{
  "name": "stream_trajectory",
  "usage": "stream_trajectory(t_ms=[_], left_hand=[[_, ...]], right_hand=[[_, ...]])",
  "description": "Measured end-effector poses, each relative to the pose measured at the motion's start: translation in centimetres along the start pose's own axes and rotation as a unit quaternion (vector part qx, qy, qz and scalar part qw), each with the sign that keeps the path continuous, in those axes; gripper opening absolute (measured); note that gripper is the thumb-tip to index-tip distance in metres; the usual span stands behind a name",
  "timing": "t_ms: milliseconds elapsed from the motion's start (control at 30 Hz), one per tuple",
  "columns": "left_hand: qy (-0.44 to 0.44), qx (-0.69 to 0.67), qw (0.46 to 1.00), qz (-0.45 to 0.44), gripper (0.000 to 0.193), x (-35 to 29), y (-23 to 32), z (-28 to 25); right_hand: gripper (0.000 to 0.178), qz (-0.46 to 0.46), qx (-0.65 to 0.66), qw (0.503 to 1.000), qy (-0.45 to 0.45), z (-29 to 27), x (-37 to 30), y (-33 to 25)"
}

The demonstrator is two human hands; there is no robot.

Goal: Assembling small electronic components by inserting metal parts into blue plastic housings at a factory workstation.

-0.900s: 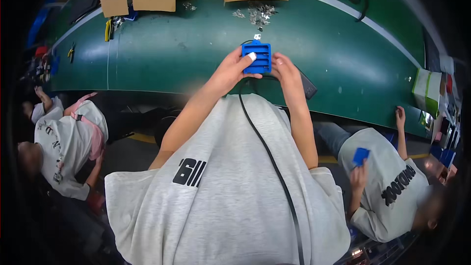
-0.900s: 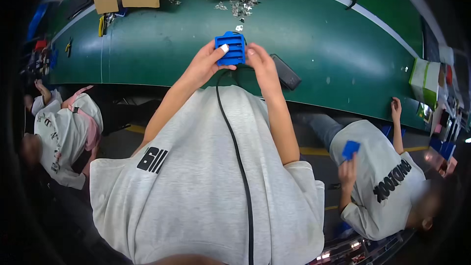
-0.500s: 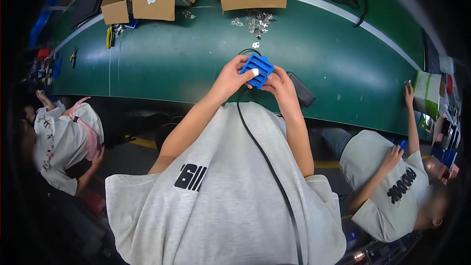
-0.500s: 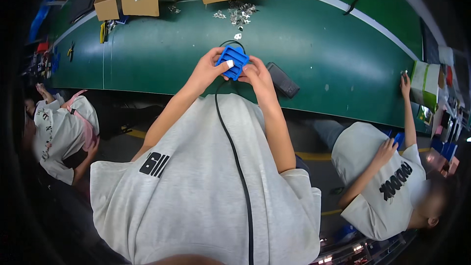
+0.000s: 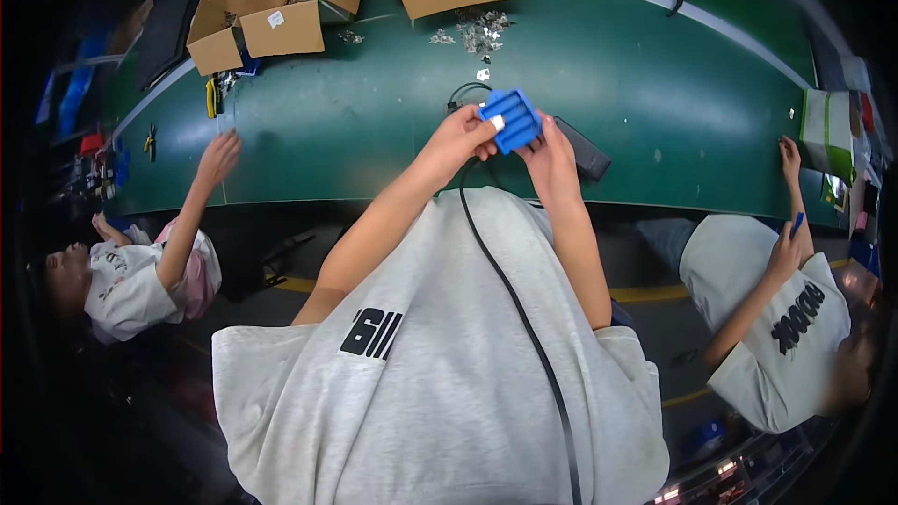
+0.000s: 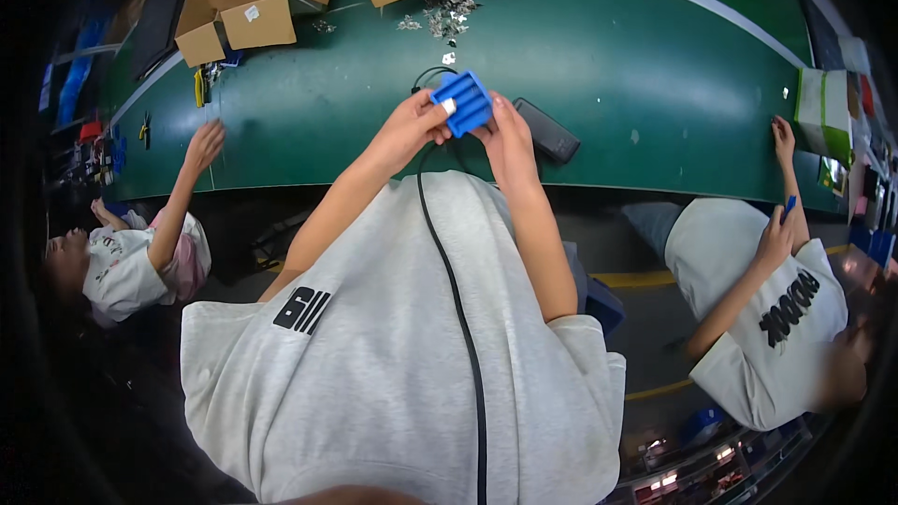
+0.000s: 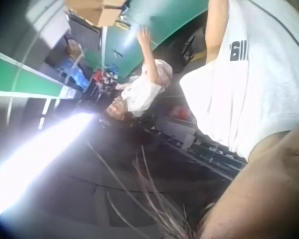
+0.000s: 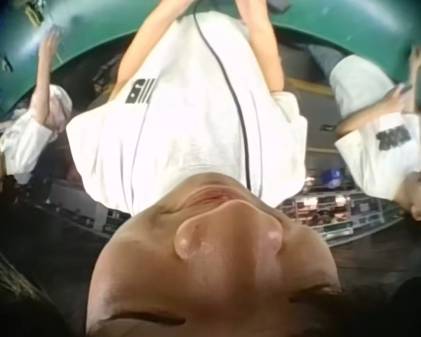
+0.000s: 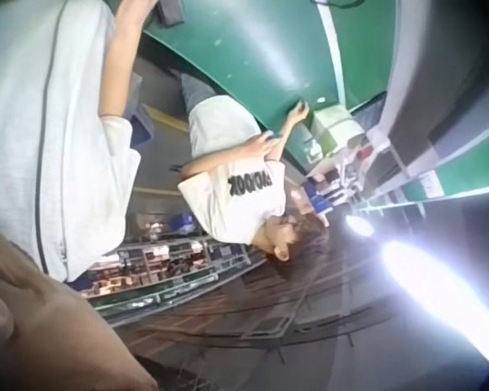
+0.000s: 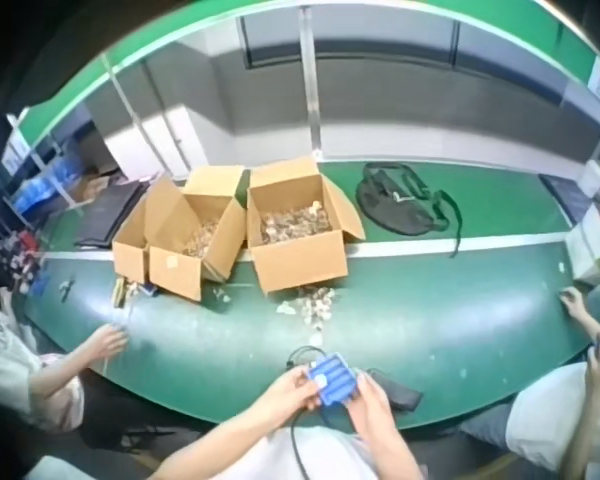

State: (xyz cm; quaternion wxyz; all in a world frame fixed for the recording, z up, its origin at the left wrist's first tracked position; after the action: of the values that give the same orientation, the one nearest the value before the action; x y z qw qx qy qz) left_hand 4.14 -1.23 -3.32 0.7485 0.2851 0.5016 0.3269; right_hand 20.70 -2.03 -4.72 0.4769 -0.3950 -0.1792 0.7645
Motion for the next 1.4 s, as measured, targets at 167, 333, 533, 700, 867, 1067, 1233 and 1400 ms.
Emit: stream_trajectory(t_ms=[167,333,533,700,867,1067,1233,1400], left_hand=[[0.014,-0.027,0.999,0.032,0.029,-0.6,0.4,1.8],[-0.046,0.011,0.999,0.01,0.03,-1.0,-0.9,2.5],[0.018,0.181,0.982,0.049,0.029,-1.2,-0.1,-0.6],[0.066,0.177,0.981,0.044,0.03,-1.0,3.5,-1.6],[-0.092,0.146,0.984,0.045,0.03,-0.2,2.1,3.8],[-0.117,0.088,0.988,0.053,0.031,0.1,2.9,1.4],[-0.147,0.253,0.947,0.13,0.025,-0.1,2.8,0.3],[0.124,0.314,0.908,0.246,0.02,6.0,2.5,-7.9]], right_hand=[[0.037,0.002,0.03,0.999,-0.035,0.5,-0.5,0.1],[0.038,-0.014,-0.012,1.0,0.012,0.4,-1.4,-0.8],[0.041,-0.039,0.105,0.991,0.079,0.8,-4.2,-3.1],[0.041,-0.094,0.126,0.984,0.079,0.9,-4.8,-3.1],[0.038,-0.129,0.087,0.987,0.047,1.9,-4.4,-1.9],[0.077,0.093,0.215,0.965,-0.122,1.8,-5.9,-3.7],[0.068,0.175,0.086,0.975,-0.106,1.5,-3.2,-2.2],[0.045,0.187,0.138,0.968,-0.094,1.5,-2.5,-1.2]])
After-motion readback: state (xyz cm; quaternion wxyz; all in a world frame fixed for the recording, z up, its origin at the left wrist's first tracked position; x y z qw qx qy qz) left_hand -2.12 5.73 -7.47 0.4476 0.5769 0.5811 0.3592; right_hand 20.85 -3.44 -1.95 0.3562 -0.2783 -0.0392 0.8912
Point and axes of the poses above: each hand's wrist, its own x-axis towards the middle knuckle, its own z-axis out of the palm, y = z × x, the point moved 2 cm from there along x, towards the middle knuckle, and after that the axes turned 1 degree about -y, right-handed, at the moved point
